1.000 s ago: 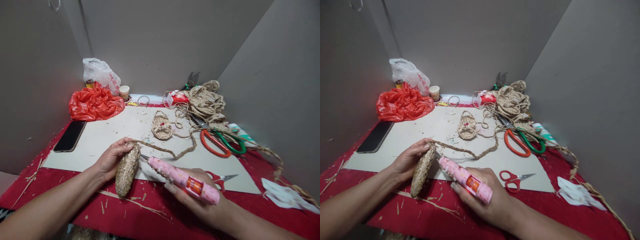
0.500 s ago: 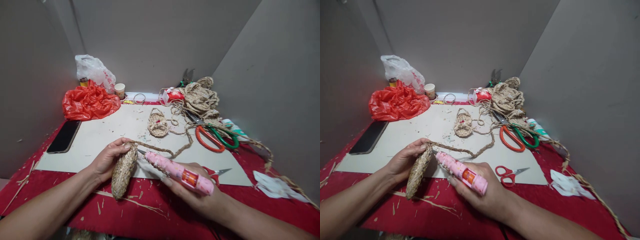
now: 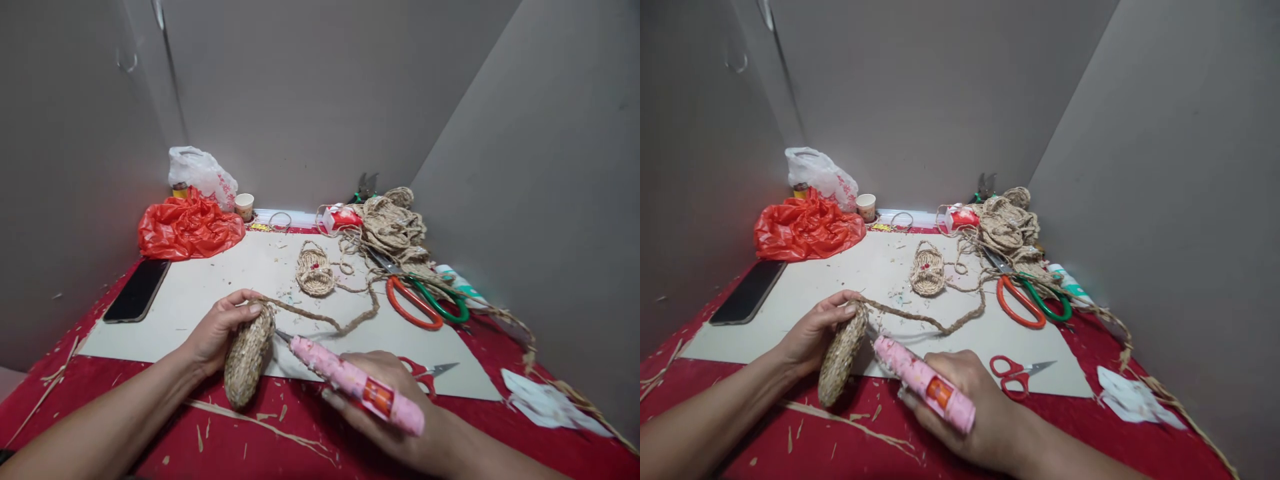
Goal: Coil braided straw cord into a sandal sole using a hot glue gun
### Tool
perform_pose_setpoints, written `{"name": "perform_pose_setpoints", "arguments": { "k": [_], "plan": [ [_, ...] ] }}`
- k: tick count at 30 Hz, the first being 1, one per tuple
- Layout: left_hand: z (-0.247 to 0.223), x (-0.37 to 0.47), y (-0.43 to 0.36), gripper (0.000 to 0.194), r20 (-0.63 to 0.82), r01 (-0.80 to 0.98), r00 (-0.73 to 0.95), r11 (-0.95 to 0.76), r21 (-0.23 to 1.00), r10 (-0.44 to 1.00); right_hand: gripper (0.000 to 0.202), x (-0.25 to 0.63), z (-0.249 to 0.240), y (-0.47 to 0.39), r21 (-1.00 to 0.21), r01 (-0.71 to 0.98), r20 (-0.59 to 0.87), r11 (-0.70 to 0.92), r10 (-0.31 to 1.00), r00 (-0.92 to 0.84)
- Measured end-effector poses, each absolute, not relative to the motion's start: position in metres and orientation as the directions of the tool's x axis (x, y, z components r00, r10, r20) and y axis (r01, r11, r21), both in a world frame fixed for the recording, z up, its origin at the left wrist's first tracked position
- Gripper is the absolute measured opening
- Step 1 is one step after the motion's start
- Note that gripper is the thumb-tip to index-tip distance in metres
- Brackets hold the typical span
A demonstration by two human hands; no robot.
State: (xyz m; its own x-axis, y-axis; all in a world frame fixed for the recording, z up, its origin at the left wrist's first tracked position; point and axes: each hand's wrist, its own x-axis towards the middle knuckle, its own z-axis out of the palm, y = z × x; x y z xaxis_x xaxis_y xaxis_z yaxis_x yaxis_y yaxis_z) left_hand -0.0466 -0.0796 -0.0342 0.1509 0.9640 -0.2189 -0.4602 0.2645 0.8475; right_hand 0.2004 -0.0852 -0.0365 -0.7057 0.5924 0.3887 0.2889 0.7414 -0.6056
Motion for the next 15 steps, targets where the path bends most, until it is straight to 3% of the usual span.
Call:
{"name": "perform_pose_setpoints", "arguments": {
  "k": [4,8,12,15],
  "plan": [
    [-0.024,-0.054,-0.08,0.023,-0.099,-0.41,-0.02,0.082,0.908,0.995,0.015,0.197,-0.046,-0.089,-0.4,0.462,0.208,0.791,0.569,-0.795],
    [-0.014,-0.059,-0.085,0.021,0.102,-0.237,-0.144,-0.135,0.962,0.984,0.006,0.191,-0.04,-0.096,-0.202,0.629,-0.009,0.751,0.641,-0.768],
    [-0.008,-0.06,-0.09,0.018,0.244,-0.081,-0.188,-0.262,0.962,0.951,0.025,0.199,-0.012,-0.106,-0.212,0.642,-0.097,0.737,0.637,-0.764],
    [-0.007,-0.059,-0.094,0.017,0.293,0.004,-0.163,-0.296,0.955,0.942,0.031,0.203,0.016,-0.111,-0.301,0.58,0.039,0.757,0.617,-0.786]
  ]
}}
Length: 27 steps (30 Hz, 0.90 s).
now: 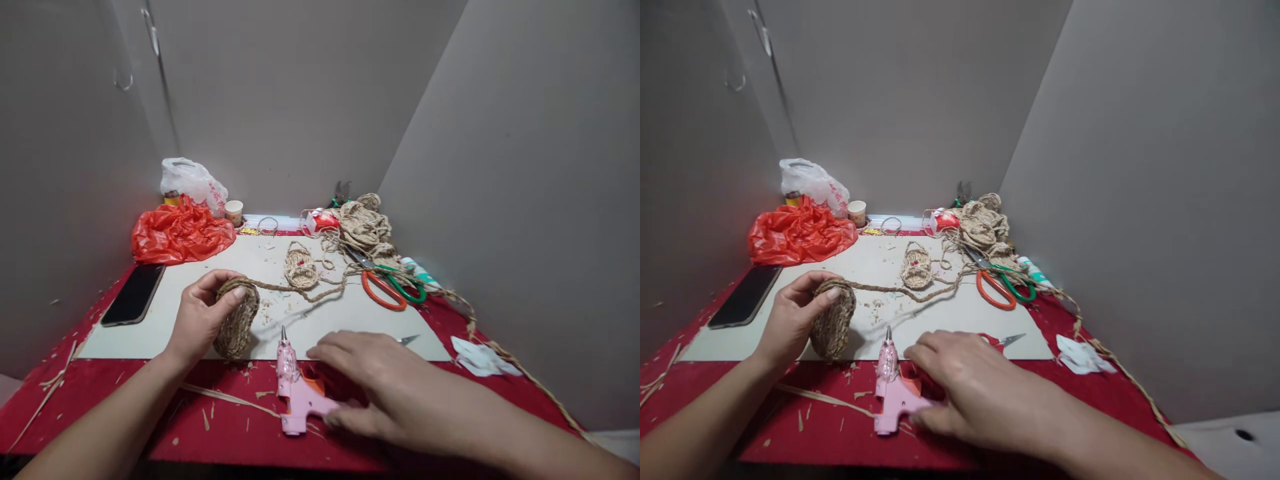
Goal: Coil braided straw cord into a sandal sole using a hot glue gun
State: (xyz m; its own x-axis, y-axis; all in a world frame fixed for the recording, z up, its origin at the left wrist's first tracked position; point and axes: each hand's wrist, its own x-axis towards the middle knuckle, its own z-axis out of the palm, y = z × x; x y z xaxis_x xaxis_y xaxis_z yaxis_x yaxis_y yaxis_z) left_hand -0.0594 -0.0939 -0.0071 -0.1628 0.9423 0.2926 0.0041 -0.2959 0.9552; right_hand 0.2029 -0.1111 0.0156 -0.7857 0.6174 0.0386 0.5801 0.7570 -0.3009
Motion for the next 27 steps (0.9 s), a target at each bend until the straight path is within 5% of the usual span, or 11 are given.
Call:
{"name": "perform_pose_setpoints", "arguments": {
  "k": [5,10,18,27],
  "plan": [
    [-0.01,-0.058,-0.101,0.016,0.352,0.122,-0.109,-0.339,0.933,0.93,0.047,0.176,0.023,-0.092,-0.298,0.424,0.537,0.855,0.517,-0.666],
    [-0.009,-0.054,-0.105,0.02,0.379,0.181,-0.119,-0.355,0.917,0.918,0.047,0.144,-0.008,-0.056,-0.206,0.239,0.728,0.949,0.312,-0.611],
    [-0.005,-0.049,-0.109,0.042,0.276,-0.031,-0.131,-0.282,0.959,0.952,0.036,0.141,-0.019,-0.057,-0.194,0.231,0.781,0.953,0.293,-0.552],
    [-0.006,-0.047,-0.107,0.043,0.306,-0.01,-0.161,-0.311,0.95,0.938,0.024,0.137,-0.021,-0.058,-0.257,0.251,0.763,0.933,0.355,-0.541]
  ]
}}
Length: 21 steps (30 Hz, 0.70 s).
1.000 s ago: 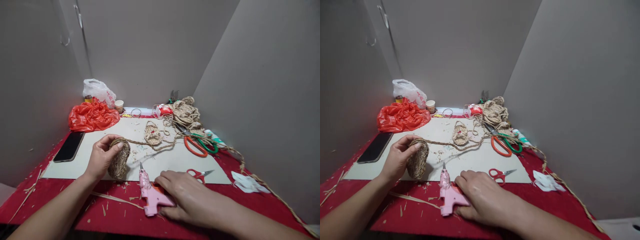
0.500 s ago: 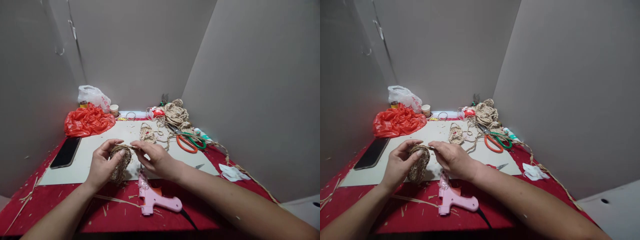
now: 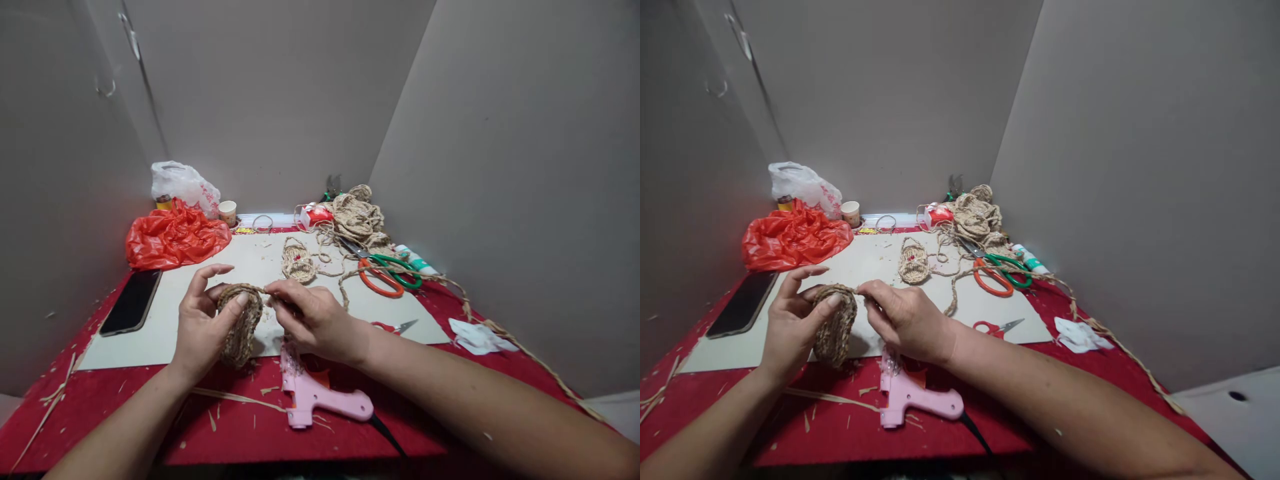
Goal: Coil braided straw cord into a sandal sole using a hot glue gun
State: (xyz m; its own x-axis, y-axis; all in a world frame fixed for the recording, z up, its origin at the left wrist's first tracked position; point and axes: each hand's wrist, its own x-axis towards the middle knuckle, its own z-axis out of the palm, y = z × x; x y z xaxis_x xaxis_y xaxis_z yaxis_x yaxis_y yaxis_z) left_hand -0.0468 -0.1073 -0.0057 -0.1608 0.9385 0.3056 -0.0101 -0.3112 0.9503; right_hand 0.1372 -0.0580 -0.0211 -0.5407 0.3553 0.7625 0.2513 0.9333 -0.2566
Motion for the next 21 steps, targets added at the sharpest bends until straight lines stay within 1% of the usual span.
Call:
{"name": "perform_pose_setpoints", "arguments": {
  "k": [5,8,14,19,21],
  "plan": [
    [-0.012,-0.048,-0.103,0.026,0.35,0.06,-0.214,-0.345,0.937,0.912,0.021,0.136,-0.019,-0.062,-0.308,0.255,0.732,0.917,0.399,-0.552],
    [-0.014,-0.047,-0.101,0.018,0.374,0.09,-0.246,-0.364,0.927,0.894,0.019,0.136,-0.02,-0.063,-0.334,0.258,0.716,0.907,0.422,-0.556],
    [-0.014,-0.046,-0.099,0.02,0.335,0.103,-0.286,-0.319,0.942,0.898,0.02,0.134,-0.025,-0.064,-0.366,0.295,0.679,0.883,0.47,-0.564],
    [-0.014,-0.048,-0.096,0.025,0.251,0.033,-0.296,-0.253,0.967,0.922,0.024,0.131,-0.03,-0.066,-0.262,0.345,0.687,0.901,0.425,-0.59],
    [-0.013,-0.048,-0.095,0.026,0.227,-0.006,-0.307,-0.24,0.971,0.924,0.022,0.13,-0.031,-0.068,-0.266,0.362,0.676,0.893,0.441,-0.591]
  ]
}}
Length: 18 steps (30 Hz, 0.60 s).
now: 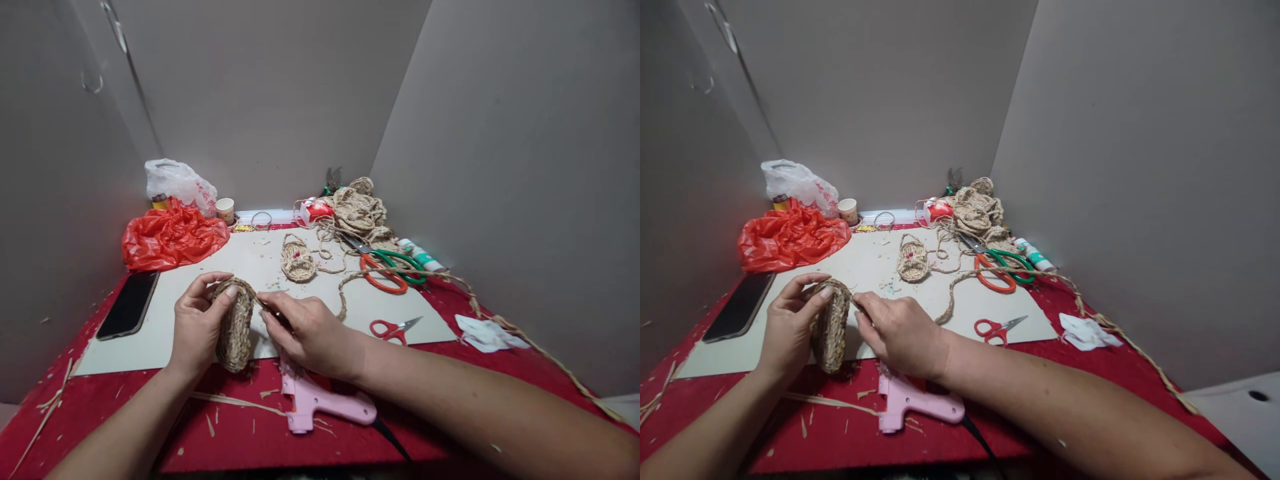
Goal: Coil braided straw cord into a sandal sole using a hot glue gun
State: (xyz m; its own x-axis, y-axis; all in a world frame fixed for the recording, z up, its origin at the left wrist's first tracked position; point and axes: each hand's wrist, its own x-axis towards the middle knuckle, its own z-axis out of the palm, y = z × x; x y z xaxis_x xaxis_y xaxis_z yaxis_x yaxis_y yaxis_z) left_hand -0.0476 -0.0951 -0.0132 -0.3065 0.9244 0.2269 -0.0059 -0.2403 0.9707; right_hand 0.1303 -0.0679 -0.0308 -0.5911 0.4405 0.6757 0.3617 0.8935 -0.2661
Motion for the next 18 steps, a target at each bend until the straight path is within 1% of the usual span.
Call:
{"name": "perform_pose_setpoints", "arguments": {
  "k": [4,7,14,18],
  "plan": [
    [-0.01,-0.046,-0.096,0.029,0.187,-0.085,-0.332,-0.226,0.97,0.924,0.019,0.128,-0.032,-0.073,-0.338,0.381,0.651,0.86,0.507,-0.565],
    [-0.009,-0.045,-0.096,0.031,0.162,-0.113,-0.336,-0.21,0.971,0.928,0.017,0.127,-0.034,-0.075,-0.378,0.382,0.637,0.843,0.536,-0.553],
    [-0.012,-0.044,-0.095,0.033,0.123,-0.15,-0.334,-0.182,0.972,0.934,0.014,0.127,-0.033,-0.078,-0.406,0.392,0.598,0.826,0.564,-0.569],
    [-0.015,-0.044,-0.094,0.032,0.126,-0.145,-0.349,-0.187,0.972,0.929,0.015,0.126,-0.032,-0.079,-0.418,0.396,0.583,0.818,0.576,-0.573]
  ]
}}
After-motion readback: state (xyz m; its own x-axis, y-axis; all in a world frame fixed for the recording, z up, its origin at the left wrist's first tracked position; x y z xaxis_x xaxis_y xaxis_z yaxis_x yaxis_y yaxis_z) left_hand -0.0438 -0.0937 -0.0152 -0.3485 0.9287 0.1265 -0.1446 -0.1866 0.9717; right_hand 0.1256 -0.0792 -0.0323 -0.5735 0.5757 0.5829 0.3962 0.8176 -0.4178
